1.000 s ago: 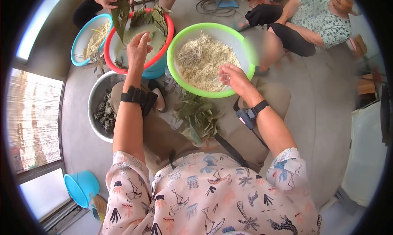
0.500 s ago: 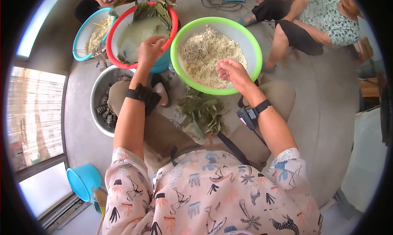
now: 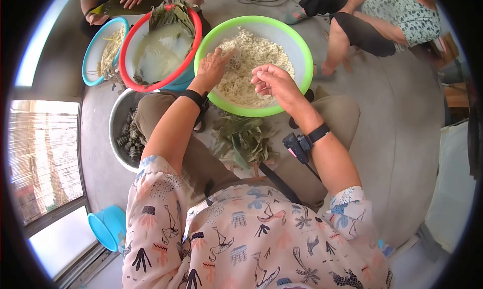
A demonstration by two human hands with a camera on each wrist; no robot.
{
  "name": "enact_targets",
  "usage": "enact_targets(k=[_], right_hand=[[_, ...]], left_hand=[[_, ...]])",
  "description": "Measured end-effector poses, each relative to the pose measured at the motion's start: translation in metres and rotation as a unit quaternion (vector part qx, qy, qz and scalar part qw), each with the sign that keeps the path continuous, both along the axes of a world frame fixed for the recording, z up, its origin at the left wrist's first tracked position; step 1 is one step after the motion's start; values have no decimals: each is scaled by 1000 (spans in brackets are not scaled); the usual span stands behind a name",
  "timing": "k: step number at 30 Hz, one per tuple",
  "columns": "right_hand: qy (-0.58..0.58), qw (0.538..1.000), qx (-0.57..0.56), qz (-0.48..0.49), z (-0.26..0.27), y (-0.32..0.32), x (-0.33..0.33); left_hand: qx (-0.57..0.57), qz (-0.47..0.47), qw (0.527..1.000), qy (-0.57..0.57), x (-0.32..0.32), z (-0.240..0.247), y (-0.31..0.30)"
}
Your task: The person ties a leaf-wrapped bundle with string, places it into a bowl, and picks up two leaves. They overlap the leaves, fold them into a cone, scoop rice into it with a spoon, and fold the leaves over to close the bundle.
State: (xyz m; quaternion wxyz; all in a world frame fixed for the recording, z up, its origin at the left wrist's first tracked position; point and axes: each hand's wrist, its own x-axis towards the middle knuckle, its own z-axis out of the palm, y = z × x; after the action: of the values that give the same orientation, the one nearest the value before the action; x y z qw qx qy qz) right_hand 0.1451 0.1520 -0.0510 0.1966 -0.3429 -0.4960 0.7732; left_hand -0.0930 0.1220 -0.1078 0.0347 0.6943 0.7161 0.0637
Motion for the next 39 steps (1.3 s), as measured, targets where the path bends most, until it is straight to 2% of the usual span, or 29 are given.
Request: enact_targets(k=[6, 9, 12, 15, 17, 20, 25, 26, 27, 29, 39], right_hand=[[8, 1000, -8, -9, 2, 4, 7], [14, 1000, -6, -16, 1, 3, 11], [9, 1000, 5, -12, 2, 2, 11], [-1, 1000, 10, -7, -2, 1, 9], [-10, 1000, 11, -4, -4, 1, 7], [-28, 1000, 4, -3, -3, 0, 6], [-31, 1000, 4, 5, -2, 0, -1], [-31, 999, 4, 6, -1, -1, -3], [-30, 999, 5, 8, -1, -2, -5], [-31, 999, 3, 18, -1, -3, -9], [-27, 999, -7, 35, 5, -6, -28]], left_hand=[[-15, 29, 999, -17, -4, -23, 20], [44, 82, 993, -75, -4, -12, 30], [194, 82, 964, -165, -6, 7, 35], [220, 78, 948, -214, -6, 14, 35], [193, 64, 963, -179, -8, 13, 27], [180, 102, 959, -193, -19, 14, 17], [275, 193, 930, -150, -54, 3, 4], [222, 248, 931, -152, -62, 2, 1], [223, 249, 930, -151, -69, 0, -2], [169, 315, 912, -202, -81, -8, -10], [94, 346, 888, -288, -106, -20, -3]])
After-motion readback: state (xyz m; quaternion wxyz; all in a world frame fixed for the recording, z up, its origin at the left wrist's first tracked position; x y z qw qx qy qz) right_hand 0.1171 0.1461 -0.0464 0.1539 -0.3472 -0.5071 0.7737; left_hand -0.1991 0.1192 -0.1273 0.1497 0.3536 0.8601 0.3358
